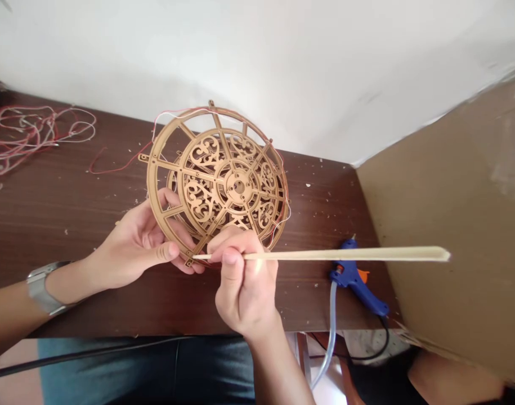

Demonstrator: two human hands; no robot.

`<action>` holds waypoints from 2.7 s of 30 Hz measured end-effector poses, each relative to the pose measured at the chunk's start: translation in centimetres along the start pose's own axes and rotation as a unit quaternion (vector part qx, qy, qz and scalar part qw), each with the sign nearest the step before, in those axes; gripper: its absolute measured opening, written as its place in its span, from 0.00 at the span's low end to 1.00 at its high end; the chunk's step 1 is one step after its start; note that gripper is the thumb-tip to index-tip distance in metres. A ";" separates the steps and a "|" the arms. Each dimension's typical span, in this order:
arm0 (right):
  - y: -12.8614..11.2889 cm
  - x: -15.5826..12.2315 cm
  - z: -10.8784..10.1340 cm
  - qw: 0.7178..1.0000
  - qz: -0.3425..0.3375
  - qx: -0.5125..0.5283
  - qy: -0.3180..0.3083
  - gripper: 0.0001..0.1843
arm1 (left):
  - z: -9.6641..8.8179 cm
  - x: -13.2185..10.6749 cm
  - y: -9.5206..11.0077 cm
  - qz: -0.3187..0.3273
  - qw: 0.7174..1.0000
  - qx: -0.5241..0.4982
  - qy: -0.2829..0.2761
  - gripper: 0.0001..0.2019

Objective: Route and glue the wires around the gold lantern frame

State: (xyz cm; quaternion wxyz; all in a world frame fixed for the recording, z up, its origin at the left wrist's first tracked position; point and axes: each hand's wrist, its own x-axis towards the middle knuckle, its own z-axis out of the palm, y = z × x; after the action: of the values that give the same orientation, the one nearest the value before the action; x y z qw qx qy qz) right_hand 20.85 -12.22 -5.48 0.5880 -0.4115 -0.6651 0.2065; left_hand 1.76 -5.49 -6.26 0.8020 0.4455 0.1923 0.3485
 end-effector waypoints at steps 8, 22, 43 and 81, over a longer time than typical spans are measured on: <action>-0.3 0.6 -0.4 0.998 0.044 -0.032 -0.028 0.11 | 0.5 -0.1 -0.2 -0.025 0.999 -0.026 0.005 0.26; -1.2 0.6 -2.3 0.956 0.277 -0.036 0.088 0.23 | 0.5 -0.3 0.1 0.017 0.997 0.067 0.027 0.28; -1.0 -0.5 -1.8 0.994 -0.014 -0.107 0.019 0.07 | -0.2 0.4 -0.1 0.005 0.996 0.082 0.017 0.25; -0.4 -1.0 -6.0 0.967 -0.101 -0.203 0.115 0.17 | -4.1 2.1 3.3 0.080 0.988 0.074 0.113 0.07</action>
State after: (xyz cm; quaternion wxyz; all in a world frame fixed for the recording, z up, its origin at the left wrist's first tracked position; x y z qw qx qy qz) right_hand 26.37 -14.46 -4.42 0.5823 -0.4745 -0.6587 -0.0422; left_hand -0.66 -0.38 -5.64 0.7097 0.4747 0.2710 0.4445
